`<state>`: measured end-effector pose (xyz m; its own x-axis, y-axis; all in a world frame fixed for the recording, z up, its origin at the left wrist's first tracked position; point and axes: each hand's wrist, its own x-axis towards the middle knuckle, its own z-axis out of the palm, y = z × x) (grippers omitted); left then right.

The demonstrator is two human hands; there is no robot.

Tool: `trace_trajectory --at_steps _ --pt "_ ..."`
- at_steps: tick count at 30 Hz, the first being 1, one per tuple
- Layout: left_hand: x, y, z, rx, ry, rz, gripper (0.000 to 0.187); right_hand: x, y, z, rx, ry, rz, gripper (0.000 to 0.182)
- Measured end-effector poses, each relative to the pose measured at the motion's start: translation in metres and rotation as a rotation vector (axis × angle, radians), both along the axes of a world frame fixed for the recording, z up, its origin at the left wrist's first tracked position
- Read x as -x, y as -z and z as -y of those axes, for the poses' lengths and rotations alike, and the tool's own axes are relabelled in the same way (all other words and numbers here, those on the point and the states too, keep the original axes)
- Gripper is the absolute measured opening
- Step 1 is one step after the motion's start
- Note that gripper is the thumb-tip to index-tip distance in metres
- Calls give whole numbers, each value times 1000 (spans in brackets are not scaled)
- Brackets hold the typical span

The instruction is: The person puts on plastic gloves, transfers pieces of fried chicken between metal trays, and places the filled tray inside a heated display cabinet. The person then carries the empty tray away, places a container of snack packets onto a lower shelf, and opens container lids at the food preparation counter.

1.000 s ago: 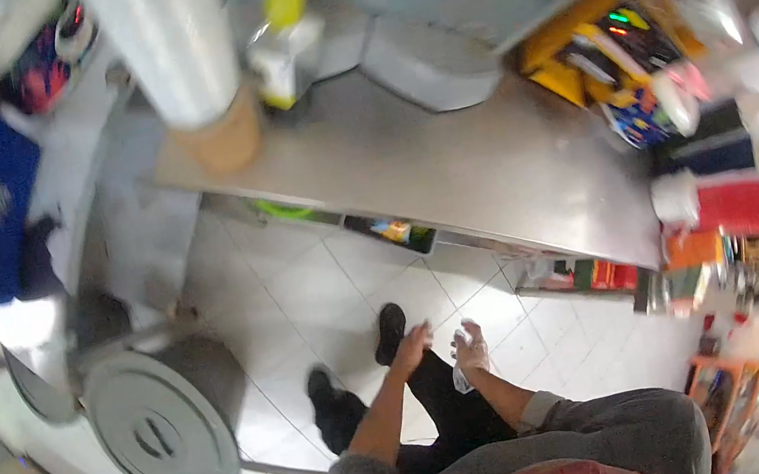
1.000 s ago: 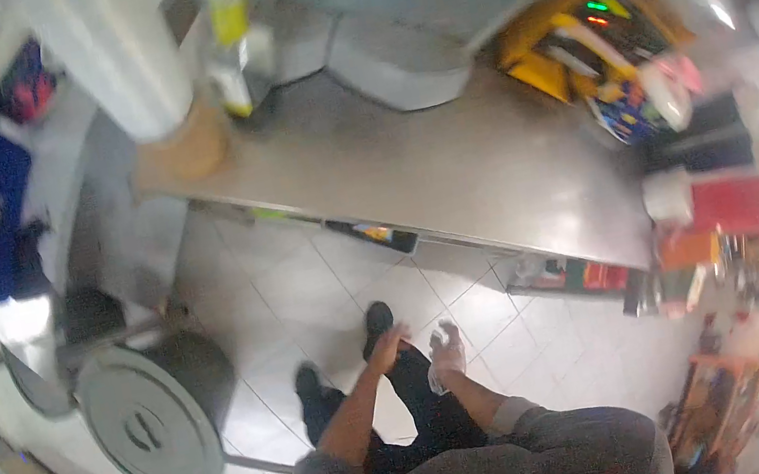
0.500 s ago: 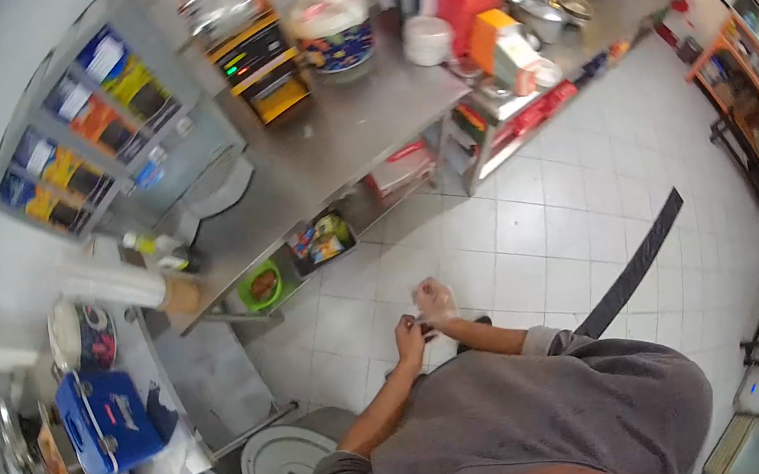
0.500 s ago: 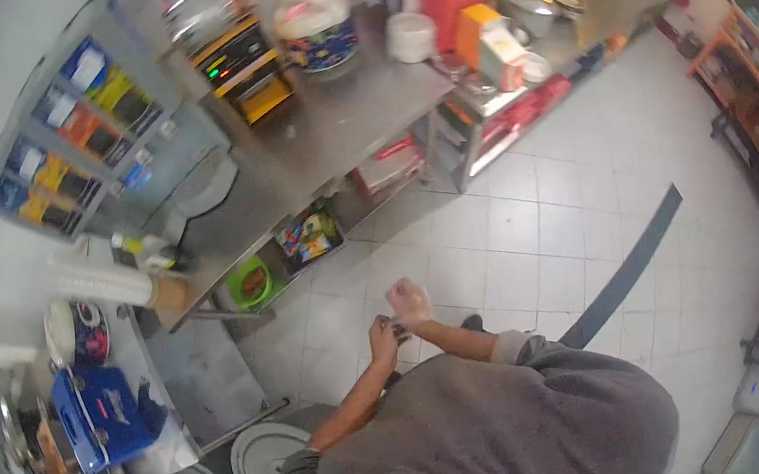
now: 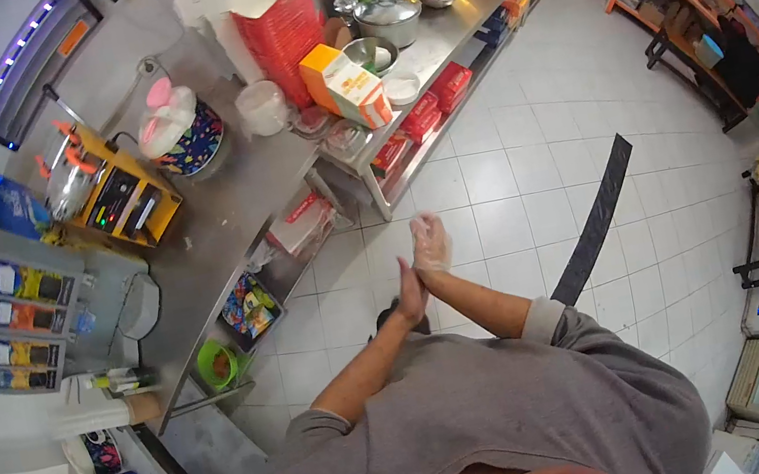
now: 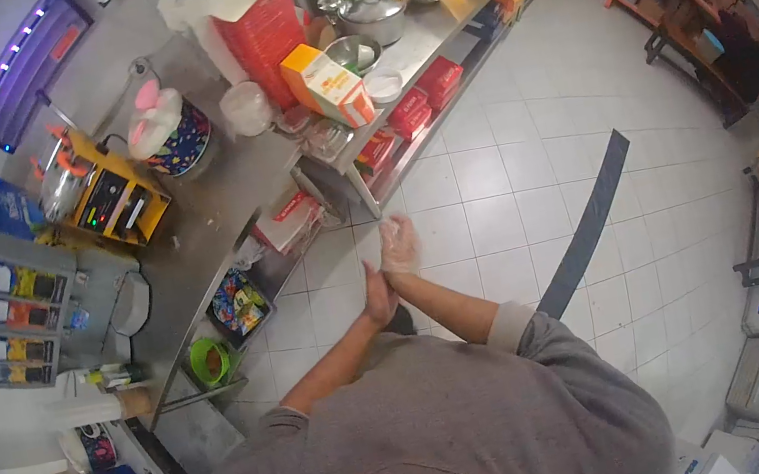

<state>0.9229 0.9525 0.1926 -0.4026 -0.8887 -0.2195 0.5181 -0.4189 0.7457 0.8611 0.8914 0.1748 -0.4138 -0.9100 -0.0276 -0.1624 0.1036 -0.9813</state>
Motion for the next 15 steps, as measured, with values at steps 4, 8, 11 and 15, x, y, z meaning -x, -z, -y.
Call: trace_trajectory --at_steps 4,8,11,15 --pt "19 -15 122 -72 170 -93 113 34 -12 95 224 -107 32 43" --pt "70 7 236 -90 380 -102 115 102 28 179 214 -265 -110 59" --pt "149 28 307 -117 425 -101 110 178 -2 242 -143 -271 -72 64" --pt "253 19 402 41 483 -23 102 275 -21 311 -281 -282 -19 60"
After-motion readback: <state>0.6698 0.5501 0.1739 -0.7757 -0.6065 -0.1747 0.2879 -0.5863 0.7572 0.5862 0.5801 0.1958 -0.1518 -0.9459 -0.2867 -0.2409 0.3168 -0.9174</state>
